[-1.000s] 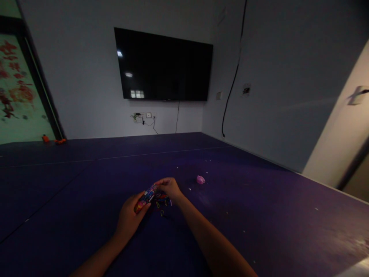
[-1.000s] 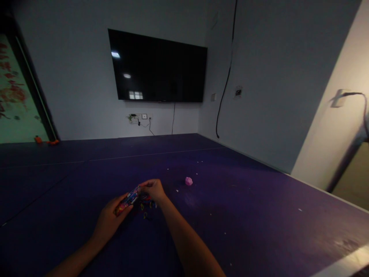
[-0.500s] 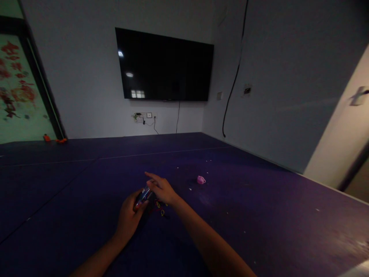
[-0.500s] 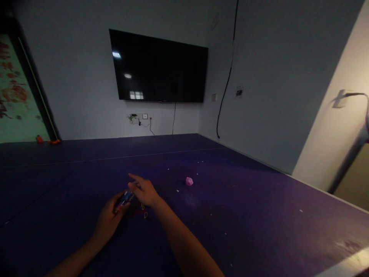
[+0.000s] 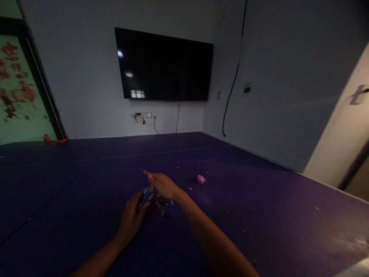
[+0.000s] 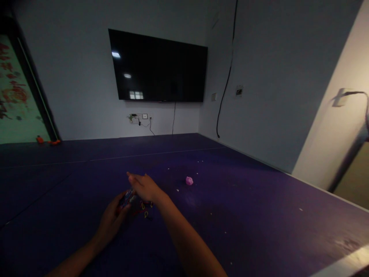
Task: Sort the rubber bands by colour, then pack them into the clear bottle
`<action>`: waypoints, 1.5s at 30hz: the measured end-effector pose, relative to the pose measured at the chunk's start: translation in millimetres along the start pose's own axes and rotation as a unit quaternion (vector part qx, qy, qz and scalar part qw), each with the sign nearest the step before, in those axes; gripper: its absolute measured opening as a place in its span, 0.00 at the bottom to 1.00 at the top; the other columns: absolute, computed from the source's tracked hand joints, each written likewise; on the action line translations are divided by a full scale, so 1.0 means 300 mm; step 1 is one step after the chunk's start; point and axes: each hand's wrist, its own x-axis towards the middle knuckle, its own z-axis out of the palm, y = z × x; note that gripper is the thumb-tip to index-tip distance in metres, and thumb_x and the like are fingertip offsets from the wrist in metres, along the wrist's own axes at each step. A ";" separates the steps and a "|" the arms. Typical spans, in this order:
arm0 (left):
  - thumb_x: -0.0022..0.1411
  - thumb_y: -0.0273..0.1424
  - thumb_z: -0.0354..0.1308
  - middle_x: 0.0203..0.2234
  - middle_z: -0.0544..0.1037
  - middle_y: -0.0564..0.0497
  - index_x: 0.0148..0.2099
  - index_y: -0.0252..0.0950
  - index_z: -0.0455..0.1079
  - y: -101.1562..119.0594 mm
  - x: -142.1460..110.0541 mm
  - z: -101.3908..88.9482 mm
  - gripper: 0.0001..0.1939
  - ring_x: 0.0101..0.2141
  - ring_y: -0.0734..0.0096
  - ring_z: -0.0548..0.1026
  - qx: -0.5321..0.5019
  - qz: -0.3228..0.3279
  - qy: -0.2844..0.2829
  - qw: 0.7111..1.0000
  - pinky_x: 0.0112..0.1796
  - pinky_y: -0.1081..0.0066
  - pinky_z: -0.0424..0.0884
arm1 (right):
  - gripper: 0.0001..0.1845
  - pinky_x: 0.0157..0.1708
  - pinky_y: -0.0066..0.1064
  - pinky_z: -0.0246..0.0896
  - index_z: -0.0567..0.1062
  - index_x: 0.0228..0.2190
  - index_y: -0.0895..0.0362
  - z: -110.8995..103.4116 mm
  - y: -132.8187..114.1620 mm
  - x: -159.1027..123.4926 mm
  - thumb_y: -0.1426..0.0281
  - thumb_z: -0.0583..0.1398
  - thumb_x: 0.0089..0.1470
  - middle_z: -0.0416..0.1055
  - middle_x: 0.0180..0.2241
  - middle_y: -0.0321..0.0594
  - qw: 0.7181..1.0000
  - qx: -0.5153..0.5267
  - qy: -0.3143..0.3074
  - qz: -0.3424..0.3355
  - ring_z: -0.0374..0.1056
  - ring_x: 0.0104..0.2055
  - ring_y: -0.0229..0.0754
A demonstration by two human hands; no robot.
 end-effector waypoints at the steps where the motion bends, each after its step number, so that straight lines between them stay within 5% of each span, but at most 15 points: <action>1: 0.59 0.43 0.49 0.45 0.74 0.43 0.53 0.37 0.64 -0.001 -0.001 0.001 0.23 0.45 0.58 0.72 -0.005 -0.008 -0.004 1.000 0.44 0.59 0.68 | 0.28 0.56 0.48 0.43 0.68 0.51 0.50 -0.011 -0.017 0.001 0.51 0.44 0.58 0.76 0.38 0.39 1.000 -0.025 0.003 -0.011 0.68 0.47 0.45; 4: 0.60 0.43 0.48 0.46 0.73 0.42 0.54 0.36 0.63 0.001 -0.002 0.002 0.24 0.46 0.57 0.72 -0.025 -0.027 -0.012 0.999 0.45 0.57 0.67 | 0.30 0.59 0.50 0.35 0.65 0.53 0.55 -0.044 -0.058 0.004 0.52 0.41 0.60 0.77 0.32 0.39 0.996 -0.083 -0.012 -0.032 0.66 0.50 0.43; 10: 0.60 0.44 0.47 0.47 0.73 0.42 0.56 0.36 0.61 0.013 0.000 -0.003 0.26 0.45 0.57 0.72 -0.057 -0.037 -0.016 0.998 0.46 0.57 0.67 | 0.33 0.57 0.44 0.43 0.73 0.45 0.58 -0.074 -0.083 0.013 0.53 0.37 0.61 0.76 0.24 0.39 0.993 -0.106 0.015 -0.049 0.69 0.46 0.41; 17: 0.59 0.47 0.46 0.46 0.73 0.41 0.55 0.35 0.62 0.028 0.004 -0.007 0.28 0.44 0.56 0.72 -0.062 -0.056 -0.006 0.997 0.45 0.58 0.67 | 0.38 0.46 0.33 0.59 0.77 0.23 0.57 -0.053 -0.094 0.018 0.51 0.37 0.60 0.77 0.35 0.43 0.996 -0.056 0.031 -0.058 0.70 0.42 0.40; 25: 0.60 0.46 0.46 0.47 0.72 0.41 0.56 0.35 0.61 0.012 0.000 -0.003 0.27 0.46 0.56 0.71 -0.060 -0.043 -0.009 0.997 0.46 0.57 0.66 | 0.36 0.55 0.43 0.46 0.70 0.49 0.56 -0.022 -0.085 0.006 0.51 0.34 0.60 0.74 0.23 0.37 0.991 -0.103 -0.078 -0.022 0.69 0.44 0.40; 33: 0.60 0.44 0.47 0.48 0.72 0.40 0.54 0.35 0.63 -0.006 -0.006 0.005 0.25 0.48 0.55 0.69 -0.031 -0.019 -0.009 0.999 0.47 0.53 0.64 | 0.39 0.58 0.49 0.37 0.68 0.51 0.55 -0.004 -0.079 -0.005 0.48 0.32 0.57 0.75 0.29 0.39 0.987 -0.102 -0.123 0.009 0.68 0.47 0.42; 40: 0.59 0.44 0.49 0.48 0.72 0.42 0.55 0.37 0.62 0.010 0.009 -0.004 0.25 0.47 0.56 0.70 -0.067 -0.055 0.025 0.996 0.46 0.57 0.65 | 0.40 0.58 0.42 0.43 0.79 0.29 0.55 -0.042 -0.070 0.019 0.50 0.34 0.59 0.76 0.36 0.41 0.997 -0.068 0.039 -0.029 0.67 0.48 0.42; 45: 0.59 0.46 0.49 0.45 0.73 0.42 0.55 0.36 0.62 0.002 0.018 -0.004 0.27 0.42 0.58 0.72 -0.082 -0.101 0.077 0.989 0.44 0.58 0.67 | 0.35 0.49 0.35 0.57 0.74 0.44 0.58 -0.030 0.058 0.010 0.49 0.39 0.58 0.73 0.43 0.47 0.981 -0.107 0.148 0.062 0.68 0.48 0.44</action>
